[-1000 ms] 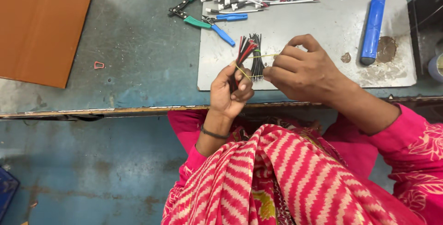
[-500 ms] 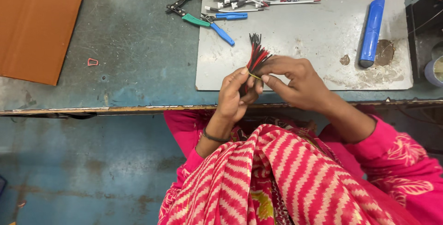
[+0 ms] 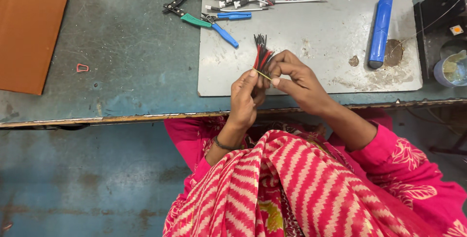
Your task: The person gathers loose red and black wires from the workbench, aligns them into a bundle, and wraps rubber bands around the bundle to secure it. They also handle stacks of white plastic blocks on the bench, moving them aside and arranging them while working.
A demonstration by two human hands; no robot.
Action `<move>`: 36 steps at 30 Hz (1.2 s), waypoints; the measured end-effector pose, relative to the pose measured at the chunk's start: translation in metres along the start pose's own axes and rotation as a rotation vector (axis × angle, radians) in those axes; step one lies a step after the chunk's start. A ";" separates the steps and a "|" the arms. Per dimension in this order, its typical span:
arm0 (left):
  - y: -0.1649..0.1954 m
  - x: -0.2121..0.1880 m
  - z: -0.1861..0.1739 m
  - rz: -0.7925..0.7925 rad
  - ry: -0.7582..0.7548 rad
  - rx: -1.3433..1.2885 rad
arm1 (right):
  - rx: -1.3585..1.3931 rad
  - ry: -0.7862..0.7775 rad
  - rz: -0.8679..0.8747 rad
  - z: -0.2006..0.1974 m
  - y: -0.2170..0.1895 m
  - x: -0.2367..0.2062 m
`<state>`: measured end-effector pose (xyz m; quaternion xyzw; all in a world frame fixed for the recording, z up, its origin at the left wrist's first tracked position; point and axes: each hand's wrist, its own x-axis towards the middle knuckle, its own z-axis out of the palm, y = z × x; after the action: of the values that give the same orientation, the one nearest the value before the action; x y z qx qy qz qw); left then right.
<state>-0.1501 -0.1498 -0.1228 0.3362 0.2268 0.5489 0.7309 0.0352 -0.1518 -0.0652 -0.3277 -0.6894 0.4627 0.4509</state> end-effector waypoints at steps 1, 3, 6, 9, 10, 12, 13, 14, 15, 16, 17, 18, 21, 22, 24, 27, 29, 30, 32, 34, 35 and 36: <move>0.002 0.001 0.002 -0.014 0.018 -0.060 | -0.070 0.019 -0.037 -0.002 0.002 -0.003; 0.009 0.002 0.006 -0.078 0.025 -0.226 | -0.085 0.043 -0.053 -0.004 0.005 -0.008; 0.020 0.002 0.013 -0.177 -0.001 -0.433 | 0.056 0.043 -0.019 -0.004 0.006 -0.016; 0.024 -0.001 0.022 -0.147 0.012 -0.358 | 0.069 0.038 -0.056 0.000 0.003 -0.024; 0.024 -0.002 0.024 -0.113 0.028 -0.288 | 0.015 0.049 -0.086 0.001 0.000 -0.027; 0.022 -0.004 0.025 -0.062 0.060 -0.178 | -0.011 0.063 -0.154 0.001 -0.004 -0.029; 0.020 -0.005 0.025 -0.042 0.076 -0.138 | 0.018 0.063 -0.193 0.002 -0.006 -0.029; 0.018 -0.006 0.024 -0.022 0.091 -0.097 | 0.048 0.065 -0.232 0.002 -0.007 -0.029; 0.014 -0.008 0.023 -0.001 0.074 -0.098 | 0.079 0.059 -0.262 0.003 -0.009 -0.028; 0.010 -0.010 0.021 0.022 0.057 -0.098 | 0.111 0.053 -0.294 0.005 -0.009 -0.027; 0.007 -0.010 0.020 0.046 0.039 -0.099 | 0.142 0.045 -0.326 0.006 -0.010 -0.027; 0.003 -0.011 0.019 0.081 0.041 -0.087 | 0.168 0.060 -0.333 0.009 -0.011 -0.027; -0.001 -0.011 0.016 0.225 0.036 -0.019 | 0.325 0.066 -0.313 0.018 -0.016 -0.034; -0.001 -0.012 0.016 0.298 0.028 0.028 | 0.432 0.041 -0.280 0.022 -0.019 -0.038; 0.005 -0.013 0.019 0.441 0.053 0.217 | 0.907 0.007 -0.172 0.025 -0.024 -0.042; 0.018 -0.021 0.030 0.724 0.078 0.669 | 1.704 0.027 0.041 0.022 -0.034 -0.041; 0.026 -0.024 0.041 1.007 -0.027 1.005 | 1.832 0.114 0.102 0.018 -0.041 -0.036; 0.029 -0.026 0.046 1.024 -0.072 0.996 | 1.724 0.175 0.118 0.017 -0.044 -0.033; 0.032 -0.029 0.056 1.058 -0.169 0.972 | 1.504 0.297 0.142 0.017 -0.048 -0.026; 0.033 -0.029 0.062 1.066 -0.196 0.986 | 1.298 0.414 0.131 0.022 -0.047 -0.017; 0.033 -0.029 0.064 1.071 -0.210 0.994 | 1.193 0.469 0.125 0.025 -0.046 -0.013; 0.032 -0.029 0.065 1.064 -0.200 0.986 | 1.140 0.444 0.081 0.027 -0.045 -0.010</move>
<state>-0.1340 -0.1872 -0.0567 0.7393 0.1856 0.6304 0.1465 0.0119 -0.1855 -0.0309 -0.1494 -0.2097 0.6961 0.6702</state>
